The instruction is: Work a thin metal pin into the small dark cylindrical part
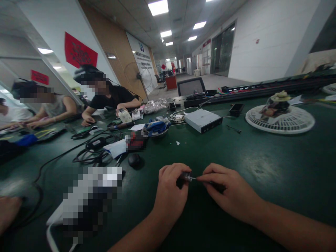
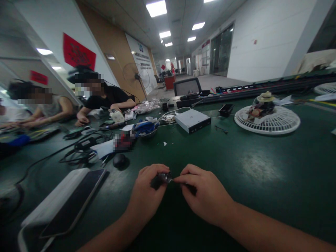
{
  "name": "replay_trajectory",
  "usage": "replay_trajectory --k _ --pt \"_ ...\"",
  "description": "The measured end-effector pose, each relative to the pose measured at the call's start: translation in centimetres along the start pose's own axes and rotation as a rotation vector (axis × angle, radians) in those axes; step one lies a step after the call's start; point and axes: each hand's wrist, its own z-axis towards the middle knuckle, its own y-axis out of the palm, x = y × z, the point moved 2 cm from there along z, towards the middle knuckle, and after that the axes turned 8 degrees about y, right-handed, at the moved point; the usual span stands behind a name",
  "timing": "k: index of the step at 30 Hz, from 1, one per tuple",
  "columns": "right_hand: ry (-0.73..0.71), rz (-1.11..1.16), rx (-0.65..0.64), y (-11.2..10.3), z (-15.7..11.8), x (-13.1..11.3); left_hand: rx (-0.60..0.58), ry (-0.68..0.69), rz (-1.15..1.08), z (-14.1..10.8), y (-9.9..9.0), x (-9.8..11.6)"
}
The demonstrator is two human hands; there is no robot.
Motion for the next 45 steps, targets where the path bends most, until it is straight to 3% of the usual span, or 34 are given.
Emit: replay_trajectory --k 7,11,14,19,25,31,37,42,45 --pt "0.1 -0.042 0.026 0.18 0.38 0.34 -0.011 0.001 -0.006 -0.03 0.02 0.04" --pt "0.032 -0.01 -0.052 0.03 0.32 -0.2 0.006 -0.014 -0.008 0.0 -0.09 0.04" --pt "-0.001 0.041 -0.038 -0.21 0.18 -0.36 -0.005 0.006 -0.017 0.02 -0.03 0.06" --pt "0.082 0.019 0.035 -0.09 0.25 0.31 0.002 0.006 -0.027 -0.06 0.03 0.09" --pt "0.014 -0.022 -0.056 0.08 0.19 0.13 0.019 -0.008 -0.027 -0.09 0.01 -0.11" --pt "0.066 -0.05 0.05 0.15 -0.02 0.43 0.005 -0.002 -0.053 -0.03 0.14 -0.14" --pt "0.0 -0.055 -0.015 0.17 0.08 0.11 0.02 -0.014 -0.054 -0.15 0.12 -0.2" --pt "0.085 -0.1 0.018 0.18 0.08 0.37 -0.015 0.01 -0.055 -0.06 0.21 -0.04" --pt "0.018 -0.088 -0.043 0.32 0.04 0.08 0.003 0.015 -0.05 -0.03 0.15 0.08"
